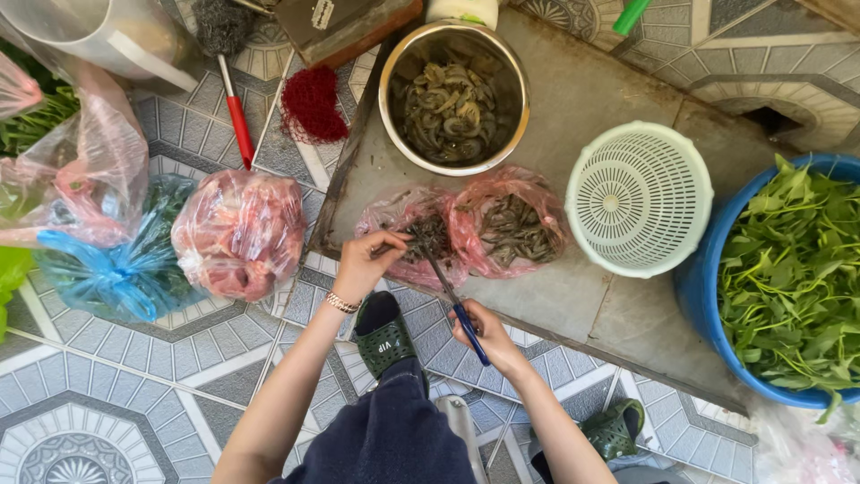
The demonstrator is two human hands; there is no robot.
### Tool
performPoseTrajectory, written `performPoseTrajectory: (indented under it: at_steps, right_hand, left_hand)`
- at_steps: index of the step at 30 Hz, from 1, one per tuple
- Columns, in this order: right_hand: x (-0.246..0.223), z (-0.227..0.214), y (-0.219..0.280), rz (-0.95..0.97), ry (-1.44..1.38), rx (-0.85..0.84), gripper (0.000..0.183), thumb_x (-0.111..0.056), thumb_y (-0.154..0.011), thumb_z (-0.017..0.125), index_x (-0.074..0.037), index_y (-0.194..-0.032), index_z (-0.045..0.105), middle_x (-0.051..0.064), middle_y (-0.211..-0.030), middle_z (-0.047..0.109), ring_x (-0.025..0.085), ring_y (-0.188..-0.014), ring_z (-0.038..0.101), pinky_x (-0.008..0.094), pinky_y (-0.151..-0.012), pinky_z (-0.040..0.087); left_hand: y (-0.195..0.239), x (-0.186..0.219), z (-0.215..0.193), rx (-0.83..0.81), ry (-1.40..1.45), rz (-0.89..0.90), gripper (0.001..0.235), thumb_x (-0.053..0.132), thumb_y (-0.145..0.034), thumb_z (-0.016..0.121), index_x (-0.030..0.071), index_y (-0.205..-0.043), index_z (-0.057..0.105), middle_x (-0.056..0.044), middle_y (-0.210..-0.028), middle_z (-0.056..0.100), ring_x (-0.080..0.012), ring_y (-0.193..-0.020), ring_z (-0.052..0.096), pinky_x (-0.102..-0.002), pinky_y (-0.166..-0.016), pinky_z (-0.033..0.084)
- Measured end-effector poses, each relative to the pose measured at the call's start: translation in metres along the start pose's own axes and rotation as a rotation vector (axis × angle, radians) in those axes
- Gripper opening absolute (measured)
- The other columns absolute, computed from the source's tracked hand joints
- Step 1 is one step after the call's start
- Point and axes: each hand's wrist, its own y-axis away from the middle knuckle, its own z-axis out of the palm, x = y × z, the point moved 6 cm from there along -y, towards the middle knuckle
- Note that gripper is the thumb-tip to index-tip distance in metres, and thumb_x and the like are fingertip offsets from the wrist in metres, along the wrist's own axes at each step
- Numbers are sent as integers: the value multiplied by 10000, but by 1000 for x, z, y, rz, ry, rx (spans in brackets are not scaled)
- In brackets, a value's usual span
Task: The person uses scissors to trim the heads and tails of raw shrimp one by one, placing the trimmed shrimp into a metal bowl. The task is performed continuously over a plastic bag on a tiled floor.
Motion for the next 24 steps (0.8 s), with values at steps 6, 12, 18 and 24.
performPoseTrajectory:
  at_steps: [6, 12, 18, 24]
  right_hand:
    - [14, 5, 0, 202, -194, 28, 177, -203, -959, 707, -59, -1039, 644, -32, -746, 549, 25, -525, 414, 204, -429, 308]
    - [7, 4, -1, 207, -144, 58, 191, -233, -958, 693, -69, -1035, 634, -52, -746, 577, 15, -496, 409, 205, -416, 305]
    - [-2, 10, 1, 140, -69, -33, 423, -423, -934, 689, -80, -1169, 611, -49, -789, 487, 23, -606, 423, 203, -508, 326]
    - [2, 17, -5, -15, 92, 40, 479, -426, -907, 743, -55, -1163, 577, 2, -899, 526, 98, -831, 514, 270, -731, 450]
  left_hand:
    - [3, 8, 2, 18, -19, 6, 91, -33, -898, 715, -18, -986, 700, -107, -1139, 771, -155, -1039, 726, -271, -912, 580]
    - [4, -36, 7, -7, 327, -350, 230, 86, -896, 736, 63, -1119, 688, -97, -1036, 762, -140, -917, 749, -262, -767, 618]
    - [3, -73, 17, 61, 375, -388, 218, 98, -905, 775, 11, -1101, 731, -99, -972, 778, -156, -848, 741, -258, -673, 602]
    - [12, -84, 23, 135, 434, -435, 231, 116, -916, 731, 21, -1126, 718, -81, -981, 781, -166, -854, 768, -259, -668, 614]
